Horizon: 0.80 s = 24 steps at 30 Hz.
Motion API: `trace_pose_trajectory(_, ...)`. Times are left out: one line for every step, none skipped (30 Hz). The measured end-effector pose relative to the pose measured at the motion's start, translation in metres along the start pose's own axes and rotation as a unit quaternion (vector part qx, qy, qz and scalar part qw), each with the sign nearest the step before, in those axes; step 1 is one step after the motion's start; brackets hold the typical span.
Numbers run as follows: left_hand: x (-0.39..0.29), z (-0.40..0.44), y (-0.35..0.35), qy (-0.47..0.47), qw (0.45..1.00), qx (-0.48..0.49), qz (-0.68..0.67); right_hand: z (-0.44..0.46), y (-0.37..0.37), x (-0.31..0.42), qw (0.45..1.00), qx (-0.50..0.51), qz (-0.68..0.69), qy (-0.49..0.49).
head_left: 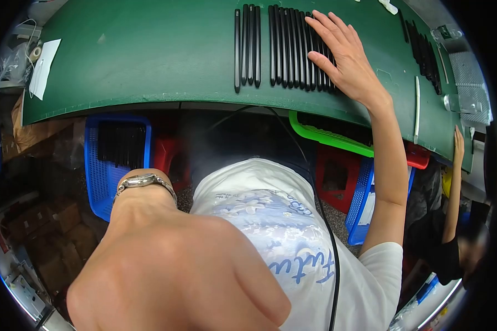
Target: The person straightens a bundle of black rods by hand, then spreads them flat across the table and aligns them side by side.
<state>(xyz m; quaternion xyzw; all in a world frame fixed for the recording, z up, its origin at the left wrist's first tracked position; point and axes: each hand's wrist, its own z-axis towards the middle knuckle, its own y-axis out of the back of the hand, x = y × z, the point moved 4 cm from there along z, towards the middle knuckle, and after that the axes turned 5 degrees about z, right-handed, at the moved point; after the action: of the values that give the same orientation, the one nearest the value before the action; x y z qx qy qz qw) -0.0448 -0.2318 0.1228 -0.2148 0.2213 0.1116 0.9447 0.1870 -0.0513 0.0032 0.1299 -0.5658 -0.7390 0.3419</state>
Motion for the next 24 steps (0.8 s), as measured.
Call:
trace_pose_trajectory(-0.002, -0.002, -0.001, -0.007, 1.000, 0.005, -0.001, 0.000, -0.002, -0.002, 1.000, 0.010, -0.004, -0.004)
trace_pose_trajectory(-0.003, -0.003, -0.002, -0.009, 1.000, 0.006, -0.001, -0.001, -0.003, -0.004, 1.000, 0.020, -0.008, -0.007)
trace_pose_trajectory(-0.004, -0.004, -0.002, -0.011, 1.000, 0.008, -0.001, -0.002, -0.004, -0.007, 0.999, 0.031, -0.011, -0.010)
trace_pose_trajectory(-0.005, -0.004, -0.001, -0.014, 1.000, 0.009, -0.001, -0.002, -0.004, -0.009, 0.999, 0.035, -0.010, -0.015)
trace_pose_trajectory(-0.005, -0.004, 0.000, -0.015, 1.000, 0.009, 0.000, -0.004, -0.003, -0.010, 0.999, 0.039, -0.009, -0.020)
trace_pose_trajectory(-0.005, -0.004, 0.001, -0.018, 1.000, 0.009, 0.000, -0.007, -0.003, -0.012, 0.999, 0.042, -0.007, -0.025)
trace_pose_trajectory(-0.006, -0.003, 0.002, -0.019, 1.000, 0.008, 0.000, -0.008, -0.002, -0.013, 0.999, 0.043, -0.003, -0.028)
trace_pose_trajectory(-0.005, -0.001, 0.005, -0.017, 1.000, 0.007, 0.005, -0.009, -0.001, -0.014, 0.999, 0.043, 0.002, -0.030)
trace_pose_trajectory(-0.005, -0.002, 0.005, -0.018, 1.000, 0.009, 0.004, -0.011, 0.000, -0.016, 0.999, 0.043, 0.006, -0.033)
trace_pose_trajectory(-0.004, -0.001, 0.006, -0.017, 1.000, 0.011, 0.005, -0.012, 0.000, -0.018, 0.999, 0.043, 0.000, -0.033)
trace_pose_trajectory(-0.004, -0.001, 0.006, -0.017, 1.000, 0.010, 0.006, -0.014, 0.000, -0.020, 0.999, 0.043, -0.007, -0.033)
trace_pose_trajectory(-0.004, -0.001, 0.007, -0.017, 1.000, 0.012, 0.006, -0.016, 0.001, -0.022, 0.998, 0.044, -0.015, -0.033)
trace_pose_trajectory(-0.005, 0.000, 0.007, -0.017, 1.000, 0.014, 0.007, -0.017, 0.002, -0.024, 0.998, 0.044, -0.014, -0.034)
trace_pose_trajectory(-0.005, 0.001, 0.005, -0.018, 1.000, 0.013, 0.007, -0.019, 0.003, -0.025, 0.998, 0.043, -0.013, -0.036)
trace_pose_trajectory(-0.006, 0.001, 0.005, -0.017, 1.000, 0.012, 0.010, -0.020, 0.003, -0.026, 0.998, 0.043, -0.011, -0.037)
trace_pose_trajectory(-0.006, 0.001, 0.005, -0.017, 1.000, 0.011, 0.011, -0.021, 0.003, -0.027, 0.998, 0.043, -0.012, -0.037)
trace_pose_trajectory(-0.006, 0.000, 0.005, -0.017, 1.000, 0.013, 0.010, -0.021, 0.003, -0.028, 0.998, 0.044, -0.014, -0.037)
trace_pose_trajectory(-0.006, 0.001, 0.005, -0.017, 1.000, 0.013, 0.013, -0.021, 0.003, -0.028, 0.998, 0.044, -0.015, -0.036)
trace_pose_trajectory(-0.006, 0.001, 0.005, -0.015, 1.000, 0.016, 0.017, -0.021, 0.002, -0.029, 0.998, 0.043, -0.017, -0.036)
trace_pose_trajectory(-0.007, 0.002, 0.005, -0.012, 1.000, 0.017, 0.020, -0.022, 0.001, -0.029, 0.998, 0.042, -0.018, -0.035)
trace_pose_trajectory(-0.007, 0.005, 0.006, -0.004, 0.999, 0.017, 0.029, -0.022, 0.001, -0.028, 0.998, 0.042, -0.020, -0.035)
trace_pose_trajectory(-0.007, 0.007, 0.008, 0.000, 0.999, 0.014, 0.037, -0.021, 0.001, -0.028, 0.998, 0.041, -0.016, -0.035)
trace_pose_trajectory(-0.007, 0.008, 0.010, 0.004, 0.999, 0.015, 0.040, -0.020, 0.001, -0.027, 0.998, 0.041, -0.011, -0.036)
trace_pose_trajectory(-0.007, 0.009, 0.013, 0.009, 0.999, 0.014, 0.046, -0.020, 0.002, -0.027, 0.998, 0.040, -0.007, -0.036)
